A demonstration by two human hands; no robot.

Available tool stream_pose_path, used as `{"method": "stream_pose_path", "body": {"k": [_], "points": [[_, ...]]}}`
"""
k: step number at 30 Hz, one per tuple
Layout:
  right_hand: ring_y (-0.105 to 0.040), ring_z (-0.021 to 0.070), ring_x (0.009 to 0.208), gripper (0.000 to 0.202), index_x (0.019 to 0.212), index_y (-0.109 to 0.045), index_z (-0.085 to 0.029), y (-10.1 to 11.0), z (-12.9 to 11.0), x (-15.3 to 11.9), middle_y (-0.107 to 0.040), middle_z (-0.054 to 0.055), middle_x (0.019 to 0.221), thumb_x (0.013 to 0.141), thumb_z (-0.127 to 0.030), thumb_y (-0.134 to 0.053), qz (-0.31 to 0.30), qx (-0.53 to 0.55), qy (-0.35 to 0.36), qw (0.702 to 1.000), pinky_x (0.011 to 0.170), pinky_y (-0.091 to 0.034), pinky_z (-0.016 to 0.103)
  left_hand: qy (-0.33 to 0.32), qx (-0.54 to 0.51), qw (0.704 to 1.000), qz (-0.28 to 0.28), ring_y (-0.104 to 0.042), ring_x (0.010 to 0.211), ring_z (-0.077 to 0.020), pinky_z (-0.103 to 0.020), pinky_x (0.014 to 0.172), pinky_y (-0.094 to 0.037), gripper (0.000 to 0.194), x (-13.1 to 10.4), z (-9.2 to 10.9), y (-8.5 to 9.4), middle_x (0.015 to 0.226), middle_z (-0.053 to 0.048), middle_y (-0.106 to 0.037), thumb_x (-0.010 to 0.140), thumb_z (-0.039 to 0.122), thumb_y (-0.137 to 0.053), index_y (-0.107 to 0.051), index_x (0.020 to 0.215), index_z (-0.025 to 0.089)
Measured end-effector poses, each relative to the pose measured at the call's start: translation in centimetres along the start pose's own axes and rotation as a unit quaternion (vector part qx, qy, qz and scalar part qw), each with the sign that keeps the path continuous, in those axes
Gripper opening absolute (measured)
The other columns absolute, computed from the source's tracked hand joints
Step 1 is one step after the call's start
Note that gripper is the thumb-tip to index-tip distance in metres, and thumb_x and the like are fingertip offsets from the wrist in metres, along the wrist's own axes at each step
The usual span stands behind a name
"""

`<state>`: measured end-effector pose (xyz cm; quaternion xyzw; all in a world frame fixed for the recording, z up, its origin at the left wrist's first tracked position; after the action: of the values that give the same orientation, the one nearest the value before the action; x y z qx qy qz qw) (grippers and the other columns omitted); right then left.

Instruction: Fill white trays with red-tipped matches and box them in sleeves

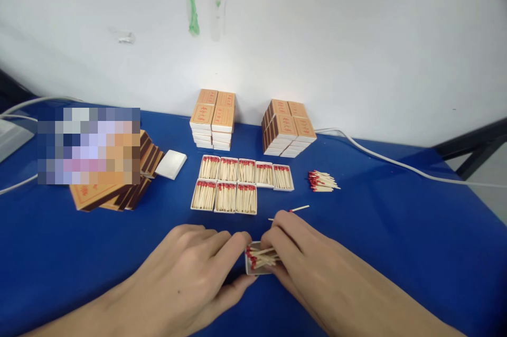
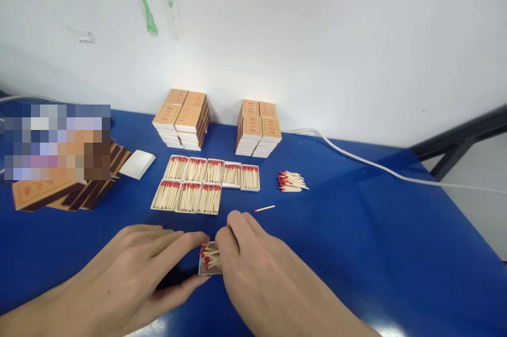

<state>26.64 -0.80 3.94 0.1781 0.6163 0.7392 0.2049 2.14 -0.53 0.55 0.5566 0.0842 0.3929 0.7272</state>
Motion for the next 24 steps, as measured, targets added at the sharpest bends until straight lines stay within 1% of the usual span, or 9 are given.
{"method": "stream_pose_path", "body": {"k": [3, 6, 9, 12, 15, 17, 18, 20, 24], "points": [[-0.067, 0.0315, 0.083, 0.030, 0.092, -0.081, -0.022, 0.3, 0.1, 0.3, -0.067, 0.010, 0.087, 0.089, -0.002, -0.059, -0.015, 0.045, -0.008, 0.999, 0.073, -0.067, 0.047, 0.001, -0.001, 1.000, 0.000, -0.074, 0.061, -0.0222, -0.042, 0.055, -0.053, 0.010, 0.1, 0.0, 0.0, 0.085, 0.004, -0.075, 0.124, 0.034, -0.056, -0.060, 0.123, 0.025], [-0.073, 0.0276, 0.090, 0.027, 0.096, -0.077, -0.026, 0.6, 0.9, -0.2, -0.073, 0.006, 0.098, 0.102, -0.004, -0.063, -0.024, 0.152, -0.051, 0.987, 0.075, -0.068, 0.040, 0.002, -0.005, 1.000, -0.002, -0.076, 0.061, -0.0227, -0.042, 0.054, -0.055, 0.011, 0.1, 0.0, 0.2, 0.086, 0.005, -0.076, 0.124, 0.033, -0.055, -0.060, 0.129, 0.025], [-0.078, 0.0190, 0.096, 0.015, 0.114, -0.075, -0.029, 1.0, 2.0, -1.0, -0.077, 0.001, 0.115, 0.113, -0.014, -0.075, -0.022, 0.301, -0.115, 0.946, 0.083, -0.070, 0.030, 0.006, -0.010, 1.000, -0.007, -0.077, 0.062, -0.0216, -0.040, 0.055, -0.056, 0.006, 0.2, -0.1, 0.4, 0.087, 0.006, -0.076, 0.121, 0.031, -0.060, -0.059, 0.124, 0.026], [-0.079, 0.0152, 0.099, 0.023, 0.128, -0.073, -0.031, 1.2, 2.2, -1.4, -0.076, -0.001, 0.122, 0.112, -0.015, -0.081, -0.007, 0.409, -0.169, 0.897, 0.088, -0.070, 0.028, 0.011, -0.014, 1.000, -0.013, -0.077, 0.063, -0.0206, -0.038, 0.056, -0.058, 0.010, 0.1, -0.3, 0.4, 0.086, 0.006, -0.076, 0.118, 0.031, -0.067, -0.059, 0.120, 0.026], [-0.079, 0.0168, 0.093, 0.027, 0.127, -0.073, -0.028, 0.9, 1.1, -1.1, -0.076, 0.002, 0.120, 0.107, -0.026, -0.090, 0.035, 0.410, -0.192, 0.891, 0.079, -0.069, 0.029, 0.012, -0.017, 1.000, -0.010, -0.078, 0.063, -0.0205, -0.037, 0.056, -0.057, 0.011, 0.2, -0.3, 0.4, 0.086, 0.005, -0.077, 0.119, 0.032, -0.066, -0.059, 0.123, 0.026], [-0.079, 0.0212, 0.091, 0.040, 0.123, -0.073, -0.025, 0.4, 0.2, -0.6, -0.075, 0.005, 0.117, 0.098, -0.038, -0.100, 0.078, 0.376, -0.196, 0.902, 0.069, -0.068, 0.032, 0.007, -0.017, 1.000, -0.004, -0.078, 0.063, -0.0206, -0.038, 0.055, -0.056, 0.011, 0.3, -0.4, 0.4, 0.088, 0.004, -0.079, 0.123, 0.034, -0.061, -0.060, 0.128, 0.025], [-0.079, 0.0236, 0.092, 0.041, 0.121, -0.072, -0.024, 0.2, -0.2, -0.5, -0.075, 0.005, 0.113, 0.096, -0.037, -0.102, 0.100, 0.354, -0.193, 0.910, 0.065, -0.066, 0.032, 0.004, -0.017, 1.000, -0.002, -0.079, 0.063, -0.0206, -0.038, 0.055, -0.055, 0.012, 0.4, -0.4, 0.4, 0.089, 0.004, -0.080, 0.125, 0.035, -0.057, -0.060, 0.130, 0.024], [-0.080, 0.0258, 0.095, 0.040, 0.121, -0.072, -0.024, -0.3, -0.6, -0.3, -0.075, 0.005, 0.112, 0.096, -0.032, -0.102, 0.106, 0.335, -0.191, 0.917, 0.062, -0.065, 0.033, 0.000, -0.017, 1.000, -0.001, -0.079, 0.063, -0.0205, -0.039, 0.053, -0.054, 0.014, 0.4, -0.4, 0.4, 0.090, 0.003, -0.081, 0.127, 0.035, -0.052, -0.060, 0.131, 0.024], [-0.078, 0.0207, 0.091, 0.027, 0.129, -0.070, -0.027, -0.9, -0.2, -0.9, -0.072, 0.004, 0.119, 0.108, -0.024, -0.087, 0.080, 0.376, -0.202, 0.901, 0.072, -0.070, 0.034, 0.001, -0.024, 1.000, -0.011, -0.078, 0.064, -0.0194, -0.039, 0.055, -0.054, 0.013, 0.3, -0.3, 0.3, 0.089, 0.004, -0.079, 0.126, 0.037, -0.058, -0.060, 0.128, 0.024]]}}
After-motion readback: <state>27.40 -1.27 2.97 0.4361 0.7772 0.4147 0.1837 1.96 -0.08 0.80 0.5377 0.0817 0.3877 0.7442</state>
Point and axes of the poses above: each hand's wrist, its own x-axis towards the middle knuckle, its own y-axis out of the back of the hand, z = x × y, the point moved 1 cm from there along x, towards the middle knuckle
